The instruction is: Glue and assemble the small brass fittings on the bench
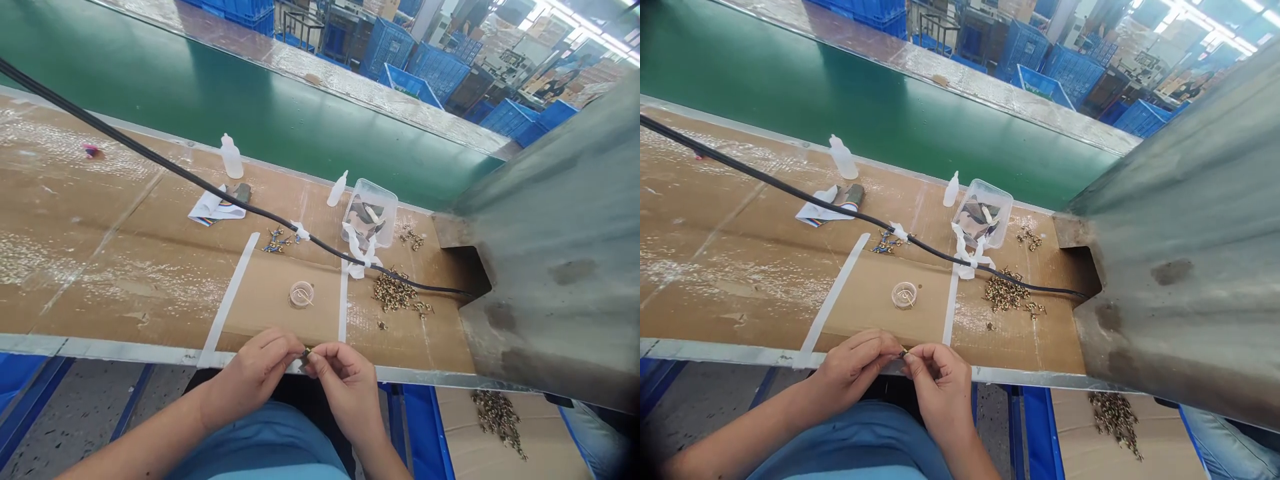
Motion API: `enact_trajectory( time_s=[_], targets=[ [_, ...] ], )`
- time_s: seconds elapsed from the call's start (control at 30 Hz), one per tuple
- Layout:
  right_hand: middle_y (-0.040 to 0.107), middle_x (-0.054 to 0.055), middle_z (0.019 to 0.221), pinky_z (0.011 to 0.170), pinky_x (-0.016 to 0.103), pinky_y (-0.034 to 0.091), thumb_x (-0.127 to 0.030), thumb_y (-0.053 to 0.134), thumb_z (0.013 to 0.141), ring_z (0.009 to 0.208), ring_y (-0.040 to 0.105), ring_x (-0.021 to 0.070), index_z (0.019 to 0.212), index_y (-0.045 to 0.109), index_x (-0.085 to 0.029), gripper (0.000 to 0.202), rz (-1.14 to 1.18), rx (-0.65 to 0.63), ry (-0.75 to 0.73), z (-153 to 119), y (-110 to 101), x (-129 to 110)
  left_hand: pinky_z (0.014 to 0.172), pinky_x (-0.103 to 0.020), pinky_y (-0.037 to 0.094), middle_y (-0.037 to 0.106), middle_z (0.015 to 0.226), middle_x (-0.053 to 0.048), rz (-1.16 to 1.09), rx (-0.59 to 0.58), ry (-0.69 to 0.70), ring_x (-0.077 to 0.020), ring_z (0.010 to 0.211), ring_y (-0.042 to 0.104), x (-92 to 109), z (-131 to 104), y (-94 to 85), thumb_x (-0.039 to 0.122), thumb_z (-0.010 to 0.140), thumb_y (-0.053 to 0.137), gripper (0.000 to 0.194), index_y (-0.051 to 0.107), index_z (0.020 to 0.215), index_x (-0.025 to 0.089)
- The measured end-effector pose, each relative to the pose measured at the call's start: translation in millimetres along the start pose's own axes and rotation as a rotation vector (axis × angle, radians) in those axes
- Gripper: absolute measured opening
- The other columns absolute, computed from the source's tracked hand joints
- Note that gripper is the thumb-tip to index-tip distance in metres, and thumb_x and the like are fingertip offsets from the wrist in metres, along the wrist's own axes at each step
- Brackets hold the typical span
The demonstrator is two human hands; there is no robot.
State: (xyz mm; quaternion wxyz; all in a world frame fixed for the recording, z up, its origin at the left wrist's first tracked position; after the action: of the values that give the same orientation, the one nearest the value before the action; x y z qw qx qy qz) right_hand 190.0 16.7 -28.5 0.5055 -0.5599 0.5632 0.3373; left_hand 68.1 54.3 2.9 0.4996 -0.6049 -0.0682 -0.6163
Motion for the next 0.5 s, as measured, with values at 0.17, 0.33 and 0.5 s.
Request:
enact_trajectory(
  time_s=[0.17, 0.33, 0.5],
  targets=[
    [0.068, 0.004, 0.066, 0.059, 0.025, 0.051, -0.029, 0.063, 0.084, 0.062, 0.063, 0.0168, 0.077, 0.068, -0.016, 0.016, 0.015, -0.042, 0.045, 4.3, 1.2, 0.5, 0.078, -0.025, 0.045, 0.061, 0.087, -0.004, -0.057, -0.005, -0.028, -0.0147, 0.084, 0.056, -2.0, 1.1, 0.9, 0.007, 0.093, 0.042, 0.018, 0.057, 0.096, 0.016],
    [0.069, 0.004, 0.070, 0.061, 0.026, 0.052, -0.029, 0.063, 0.084, 0.065, 0.065, 0.0175, 0.078, 0.070, -0.017, 0.015, -0.051, -0.044, -0.011, 7.9, -0.7, -4.8, 0.075, -0.022, 0.043, 0.062, 0.083, -0.001, -0.111, -0.010, -0.128, -0.0131, 0.080, 0.057, -10.4, 4.5, -0.9, 0.009, 0.093, 0.044, 0.016, 0.058, 0.091, 0.018],
    [0.069, 0.002, 0.071, 0.061, 0.025, 0.051, -0.027, 0.062, 0.084, 0.065, 0.064, 0.0164, 0.079, 0.071, -0.019, 0.013, -0.150, -0.065, -0.082, 8.4, -0.5, -13.5, 0.071, -0.022, 0.042, 0.063, 0.081, 0.000, -0.138, -0.022, -0.171, -0.0125, 0.077, 0.057, -15.7, 6.1, -0.9, 0.010, 0.091, 0.045, 0.016, 0.058, 0.087, 0.018]
  ],
)
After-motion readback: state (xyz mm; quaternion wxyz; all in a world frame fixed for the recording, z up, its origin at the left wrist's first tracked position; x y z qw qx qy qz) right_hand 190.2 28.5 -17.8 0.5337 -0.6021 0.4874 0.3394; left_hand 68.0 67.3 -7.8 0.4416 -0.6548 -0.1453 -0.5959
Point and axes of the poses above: each hand's wrist, its own z-axis towards the middle knuckle, its own y-axis out of the palm, x = y × z, the point moved 10 cm from there along z, towards the middle knuckle
